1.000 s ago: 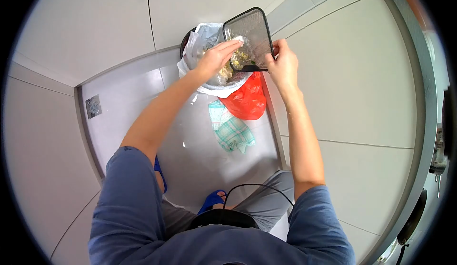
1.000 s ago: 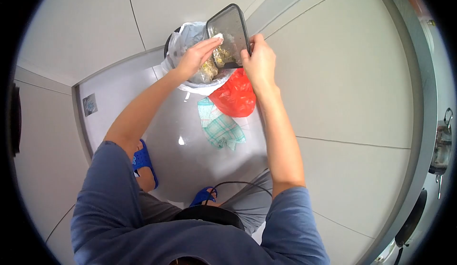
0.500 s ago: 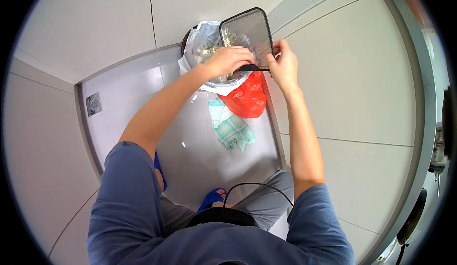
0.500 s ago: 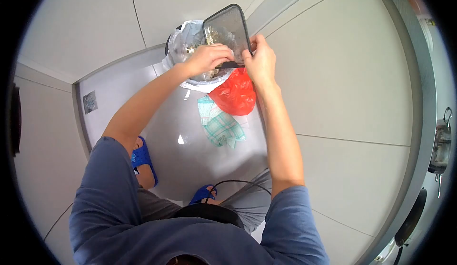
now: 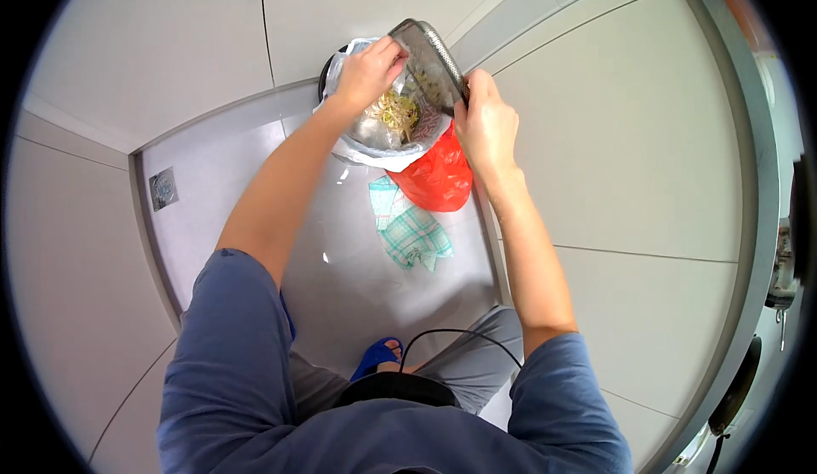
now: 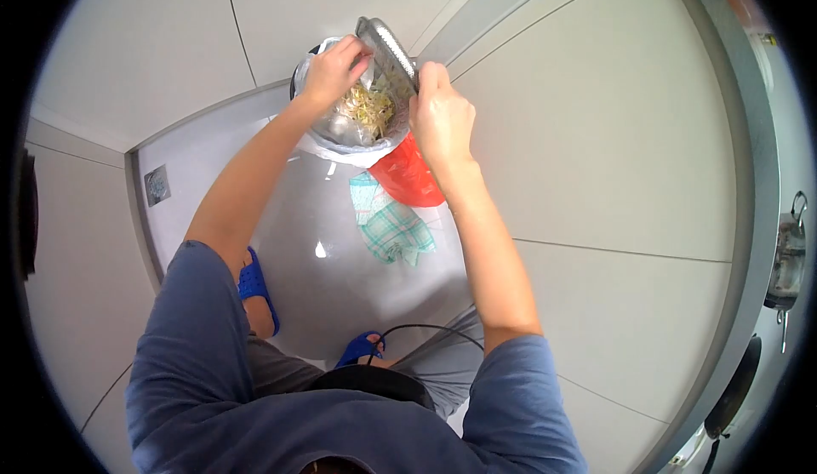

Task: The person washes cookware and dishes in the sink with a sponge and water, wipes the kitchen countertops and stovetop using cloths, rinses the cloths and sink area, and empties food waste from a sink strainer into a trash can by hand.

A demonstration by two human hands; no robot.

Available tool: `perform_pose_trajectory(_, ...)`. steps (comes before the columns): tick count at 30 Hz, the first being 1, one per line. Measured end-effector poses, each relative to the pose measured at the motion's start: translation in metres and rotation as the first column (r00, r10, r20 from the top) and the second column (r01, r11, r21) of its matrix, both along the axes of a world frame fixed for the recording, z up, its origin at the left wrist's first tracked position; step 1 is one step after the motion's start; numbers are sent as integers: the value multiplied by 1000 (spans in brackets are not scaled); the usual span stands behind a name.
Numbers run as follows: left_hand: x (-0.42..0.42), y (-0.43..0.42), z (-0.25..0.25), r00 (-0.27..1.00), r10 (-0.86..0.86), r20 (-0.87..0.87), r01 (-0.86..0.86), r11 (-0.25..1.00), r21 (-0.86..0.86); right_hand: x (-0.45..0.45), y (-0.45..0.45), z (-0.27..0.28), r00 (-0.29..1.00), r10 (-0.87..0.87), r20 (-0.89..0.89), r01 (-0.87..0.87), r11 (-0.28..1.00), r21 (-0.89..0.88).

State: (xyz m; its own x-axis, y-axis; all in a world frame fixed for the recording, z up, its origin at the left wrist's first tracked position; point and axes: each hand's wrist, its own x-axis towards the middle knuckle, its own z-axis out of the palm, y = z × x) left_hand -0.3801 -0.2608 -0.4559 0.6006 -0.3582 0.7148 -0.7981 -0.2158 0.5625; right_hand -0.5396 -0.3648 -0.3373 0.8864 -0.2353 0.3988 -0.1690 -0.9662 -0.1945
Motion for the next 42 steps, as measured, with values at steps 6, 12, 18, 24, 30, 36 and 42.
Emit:
perform_pose_trajectory(6,5,27,-44,981,-173,89,42,635,771,-5,-4,-29,976,186,-115,-201,971,-127)
perform_pose_trajectory(12,-9,37,-15,946,-204,-251,323,564,760,-1,-9,-27,968,218,-122,-235,962,-140)
perform_pose_trajectory(18,-14,44,5,960,-27,-279,250,532,809,-4,-7,-29,960,215,-179,-236,966,-103)
perform_pose_trajectory(24,-11,41,3,968,31,-247,134,774,619,1,-19,-19,998,27,-55,-12,968,252)
perform_pose_trajectory(30,-6,33,13,939,-255,229,201,951,236,-2,-31,-1,981,-107,-160,176,833,524)
perform_pose_trajectory(36,5,-9,6,913,-132,385,47,974,221,-5,-23,9,985,-107,-134,166,784,598)
perform_pose_trajectory(42,18,-8,-12,916,-294,273,210,931,298,-9,-37,-2,987,-154,-56,152,732,665)
